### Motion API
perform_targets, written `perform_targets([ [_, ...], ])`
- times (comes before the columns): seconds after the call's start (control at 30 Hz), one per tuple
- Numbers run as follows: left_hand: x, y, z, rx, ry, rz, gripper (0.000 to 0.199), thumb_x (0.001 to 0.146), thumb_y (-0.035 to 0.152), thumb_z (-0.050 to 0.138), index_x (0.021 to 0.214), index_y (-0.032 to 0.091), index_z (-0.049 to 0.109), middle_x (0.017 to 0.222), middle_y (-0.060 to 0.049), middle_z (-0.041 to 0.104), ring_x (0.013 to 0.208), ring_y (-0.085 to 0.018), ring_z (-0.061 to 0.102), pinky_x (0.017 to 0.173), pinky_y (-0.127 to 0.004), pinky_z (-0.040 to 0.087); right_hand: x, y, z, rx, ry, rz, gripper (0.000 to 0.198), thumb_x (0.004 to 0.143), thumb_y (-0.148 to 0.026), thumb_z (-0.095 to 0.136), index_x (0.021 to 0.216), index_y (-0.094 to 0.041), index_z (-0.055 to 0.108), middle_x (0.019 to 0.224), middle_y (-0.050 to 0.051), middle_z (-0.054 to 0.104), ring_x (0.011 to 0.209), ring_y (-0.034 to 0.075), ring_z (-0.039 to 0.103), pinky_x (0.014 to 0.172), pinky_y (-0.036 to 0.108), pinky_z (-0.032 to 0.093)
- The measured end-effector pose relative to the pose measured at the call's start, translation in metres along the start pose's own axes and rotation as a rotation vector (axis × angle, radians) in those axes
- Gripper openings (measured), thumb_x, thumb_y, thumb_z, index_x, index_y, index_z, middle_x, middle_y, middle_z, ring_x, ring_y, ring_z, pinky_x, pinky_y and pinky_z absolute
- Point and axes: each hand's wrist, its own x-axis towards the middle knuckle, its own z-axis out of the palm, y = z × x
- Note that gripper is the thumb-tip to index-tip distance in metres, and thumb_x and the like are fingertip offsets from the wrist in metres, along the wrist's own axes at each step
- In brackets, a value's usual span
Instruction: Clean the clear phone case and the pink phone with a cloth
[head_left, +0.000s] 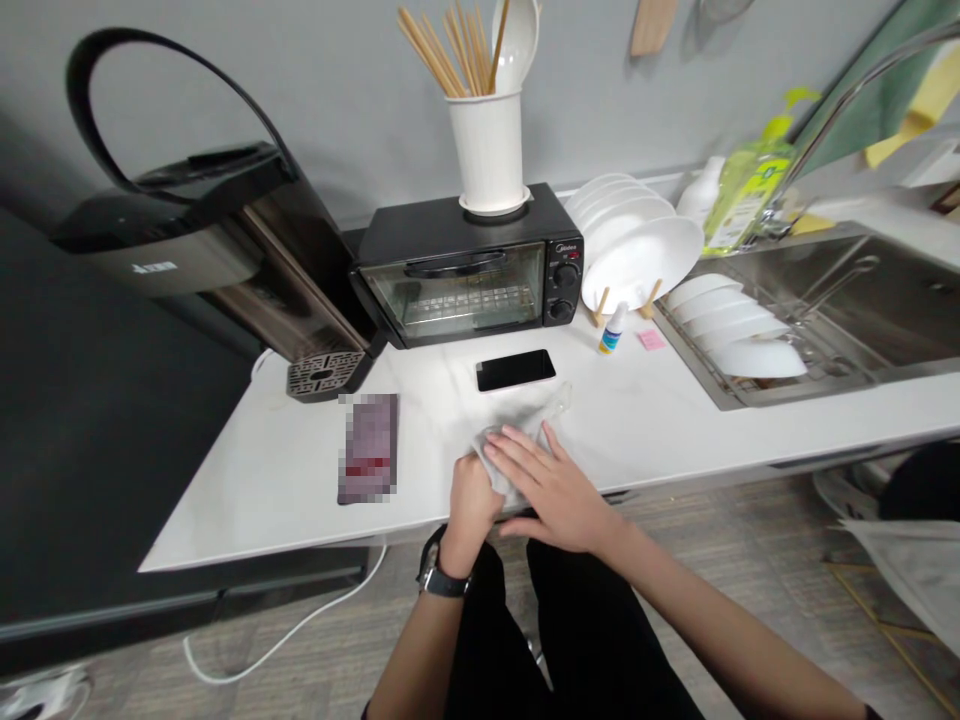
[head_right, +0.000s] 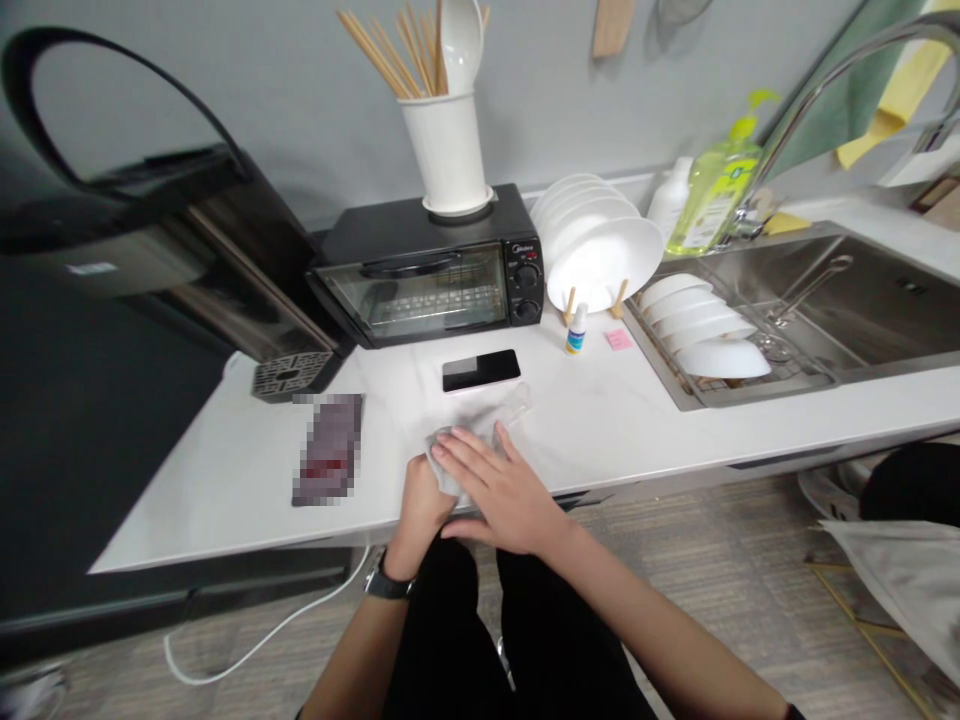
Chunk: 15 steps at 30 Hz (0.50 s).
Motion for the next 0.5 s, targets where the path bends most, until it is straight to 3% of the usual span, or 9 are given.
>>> perform_targets([
  [0.07, 0.001, 0.004, -0.001, -0.012, 0.006, 0.002, 0.027, 0.093, 0.01, 0.049, 0.084, 0.016, 0.074, 0.08, -0.008, 0.079, 0.071, -0.02, 0.075, 0.071, -0.028, 0.057, 0.0, 0.023, -0.012, -0.008, 0.016, 0.069, 0.089, 0.101, -0.074, 0.039, 0.166, -0.013, 0.028, 0.167, 0.017, 0.043, 0.161, 0.031, 0.028, 0.132, 0.061, 0.015],
  [0.13, 0.002, 0.008, -0.002, -0.059, 0.002, 0.031, 0.033, 0.1, 0.013, 0.044, 0.105, 0.018, 0.077, 0.104, -0.009, 0.082, 0.095, -0.021, 0.078, 0.089, -0.03, 0.06, 0.002, 0.042, -0.018, -0.038, 0.091, 0.198, 0.081, 0.103, -0.07, 0.039, 0.159, -0.011, 0.04, 0.161, 0.02, 0.05, 0.158, 0.034, 0.033, 0.131, 0.063, 0.017],
  [0.23, 0.002, 0.011, -0.003, -0.141, -0.001, 0.069, 0.041, 0.104, 0.015, 0.043, 0.132, 0.023, 0.071, 0.132, -0.006, 0.076, 0.119, -0.019, 0.074, 0.105, -0.032, 0.056, 0.008, 0.043, -0.009, -0.091, 0.219, 0.39, 0.079, 0.103, -0.069, 0.04, 0.149, -0.006, 0.049, 0.155, 0.025, 0.053, 0.159, 0.04, 0.03, 0.128, 0.068, 0.019],
  [0.3, 0.002, 0.009, -0.002, -0.126, 0.008, 0.049, 0.039, 0.102, 0.014, 0.044, 0.126, 0.021, 0.073, 0.12, -0.007, 0.08, 0.104, -0.019, 0.078, 0.096, -0.031, 0.059, 0.011, 0.024, 0.005, -0.098, 0.25, 0.427, 0.091, 0.099, -0.074, 0.042, 0.151, 0.001, 0.044, 0.16, 0.029, 0.045, 0.162, 0.044, 0.017, 0.126, 0.071, 0.021],
  [0.37, 0.001, 0.004, -0.001, -0.085, 0.017, 0.024, 0.031, 0.097, 0.013, 0.048, 0.109, 0.016, 0.076, 0.099, -0.009, 0.082, 0.082, -0.02, 0.077, 0.08, -0.03, 0.06, 0.012, -0.002, 0.019, -0.071, 0.198, 0.309, 0.103, 0.096, -0.078, 0.043, 0.157, 0.004, 0.034, 0.168, 0.029, 0.034, 0.163, 0.045, 0.008, 0.126, 0.069, 0.022],
  [0.5, 0.0, -0.003, 0.0, -0.059, 0.014, 0.022, 0.018, 0.087, 0.013, 0.056, 0.078, 0.016, 0.071, 0.073, -0.008, 0.076, 0.063, -0.02, 0.07, 0.062, -0.028, 0.055, 0.008, -0.025, 0.021, 0.002, 0.077, 0.073, 0.101, 0.098, -0.077, 0.042, 0.165, -0.003, 0.024, 0.169, 0.02, 0.038, 0.164, 0.034, 0.017, 0.132, 0.06, 0.016],
])
